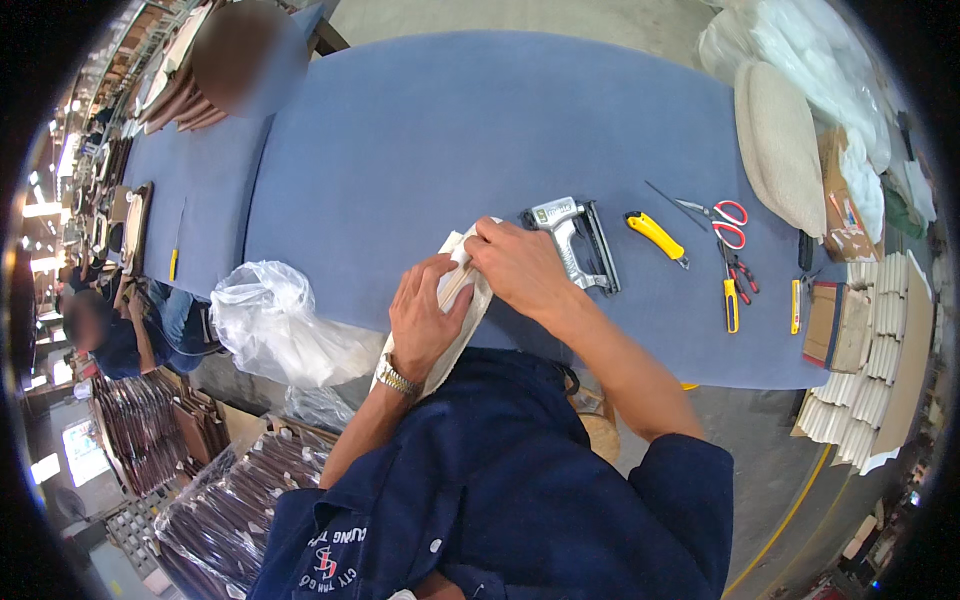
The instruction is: The person wraps a white fabric cover around a foam cushion, repeatedly staples the edges with a pneumatic staple gun, and trims excess fabric with a utility knife. The person rotates the cushion to work on all sides and continues stapling and trimming until the cover is secured.
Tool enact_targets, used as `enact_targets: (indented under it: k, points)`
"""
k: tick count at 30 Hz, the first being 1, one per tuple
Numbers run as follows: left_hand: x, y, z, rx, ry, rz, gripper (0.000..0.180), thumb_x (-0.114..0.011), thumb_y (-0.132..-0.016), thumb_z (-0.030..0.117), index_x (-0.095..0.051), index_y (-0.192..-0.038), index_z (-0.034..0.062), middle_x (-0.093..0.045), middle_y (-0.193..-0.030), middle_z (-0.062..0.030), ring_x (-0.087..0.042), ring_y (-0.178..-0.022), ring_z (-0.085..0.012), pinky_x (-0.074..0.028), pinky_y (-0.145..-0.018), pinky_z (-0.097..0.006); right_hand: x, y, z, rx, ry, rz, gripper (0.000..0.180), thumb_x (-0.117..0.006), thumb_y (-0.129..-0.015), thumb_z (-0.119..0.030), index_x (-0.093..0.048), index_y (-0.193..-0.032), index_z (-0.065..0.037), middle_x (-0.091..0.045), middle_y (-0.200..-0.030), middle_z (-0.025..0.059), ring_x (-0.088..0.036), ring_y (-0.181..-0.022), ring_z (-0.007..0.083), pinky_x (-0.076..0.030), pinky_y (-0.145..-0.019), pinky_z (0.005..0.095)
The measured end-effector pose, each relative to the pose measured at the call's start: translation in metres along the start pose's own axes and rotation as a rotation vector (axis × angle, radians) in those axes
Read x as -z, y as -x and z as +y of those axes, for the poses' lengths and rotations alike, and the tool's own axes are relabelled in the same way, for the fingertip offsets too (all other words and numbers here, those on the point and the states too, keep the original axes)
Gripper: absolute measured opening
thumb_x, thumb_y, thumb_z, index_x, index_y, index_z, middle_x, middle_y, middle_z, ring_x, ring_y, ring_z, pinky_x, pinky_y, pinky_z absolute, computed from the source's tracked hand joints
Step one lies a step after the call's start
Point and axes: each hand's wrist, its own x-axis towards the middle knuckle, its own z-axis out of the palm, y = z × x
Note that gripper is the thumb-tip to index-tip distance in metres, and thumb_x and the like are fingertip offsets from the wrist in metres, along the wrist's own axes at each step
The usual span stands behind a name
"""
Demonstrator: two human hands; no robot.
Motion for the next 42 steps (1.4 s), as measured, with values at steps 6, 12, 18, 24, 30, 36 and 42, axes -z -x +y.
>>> enact_targets:
  k: [6, 12, 18, 24, 30, 36, 42]
  points:
    - [-0.003, -0.001, 0.001, 0.019, 0.015, -0.017, 0.037, -0.081, -0.082, 0.014, -0.063, -0.114, 0.0079, -0.067, -0.121, -0.0078, -0.065, -0.104, -0.0306, -0.052, -0.09, -0.043, -0.008, -0.002, 0.008, 0.09, -0.026, -0.03, 0.012, -0.067, -0.088, -0.011, -0.064, -0.098, -0.005, -0.062, -0.1, 0.0079, -0.07, -0.089, 0.0281, -0.058, -0.068, 0.0436]
    - [0.001, -0.004, -0.003, 0.045, 0.027, 0.005, 0.037, -0.082, -0.084, 0.015, -0.063, -0.114, 0.0085, -0.07, -0.118, -0.0075, -0.067, -0.104, -0.0303, -0.055, -0.088, -0.042, -0.02, 0.014, 0.031, -0.08, -0.477, 0.178, 0.011, -0.065, -0.089, -0.004, -0.058, -0.097, -0.003, -0.059, -0.097, 0.0111, -0.066, -0.08, 0.0262, -0.054, -0.07, 0.0383]
    - [0.004, -0.008, 0.001, 0.06, 0.039, -0.088, 0.063, -0.081, -0.084, 0.016, -0.055, -0.14, 0.0063, -0.066, -0.127, -0.0129, -0.064, -0.114, -0.0341, -0.054, -0.093, -0.042, -0.042, 0.026, 0.028, -0.149, -0.554, 0.343, 0.017, -0.068, -0.089, -0.006, -0.061, -0.104, -0.003, -0.059, -0.097, 0.0114, -0.065, -0.08, 0.0249, -0.054, -0.072, 0.0357]
    - [0.019, -0.02, 0.0, 0.071, -0.024, -0.395, 0.102, -0.079, -0.077, 0.015, -0.026, -0.163, 0.0069, -0.042, -0.159, -0.0221, -0.051, -0.136, -0.039, -0.045, -0.111, -0.047, -0.012, 0.023, -0.001, -0.12, -0.367, 0.297, 0.027, -0.078, -0.086, -0.011, -0.068, -0.11, -0.005, -0.062, -0.098, 0.0104, -0.069, -0.087, 0.0273, -0.055, -0.071, 0.0386]
    - [0.009, -0.039, -0.009, -0.133, -0.065, -0.436, 0.099, -0.076, -0.076, 0.011, -0.029, -0.163, 0.01, -0.031, -0.169, -0.0164, -0.04, -0.149, -0.0376, -0.036, -0.119, -0.053, -0.035, 0.027, 0.006, -0.076, -0.294, 0.392, 0.014, -0.074, -0.089, -0.005, -0.067, -0.101, -0.005, -0.063, -0.102, 0.0115, -0.068, -0.084, 0.0315, -0.055, -0.069, 0.041]
    - [-0.014, -0.025, -0.016, -0.113, 0.111, -0.438, 0.084, -0.07, -0.078, 0.002, -0.043, -0.157, 0.0104, -0.045, -0.162, -0.0131, -0.042, -0.15, -0.0297, -0.026, -0.125, -0.056, -0.048, 0.041, 0.004, -0.192, -0.392, 0.494, 0.011, -0.071, -0.089, 0.0, -0.064, -0.097, -0.002, -0.064, -0.102, 0.0129, -0.067, -0.083, 0.0312, -0.054, -0.069, 0.0379]
    - [-0.013, -0.017, -0.01, -0.141, 0.092, -0.317, 0.068, -0.071, -0.078, -0.001, -0.06, -0.144, 0.009, -0.063, -0.145, -0.0106, -0.057, -0.138, -0.0251, -0.027, -0.125, -0.052, -0.06, 0.045, -0.004, -0.329, -0.503, 0.603, 0.011, -0.073, -0.092, -0.005, -0.062, -0.093, 0.0, -0.063, -0.097, 0.0137, -0.065, -0.078, 0.0259, -0.052, -0.066, 0.0366]
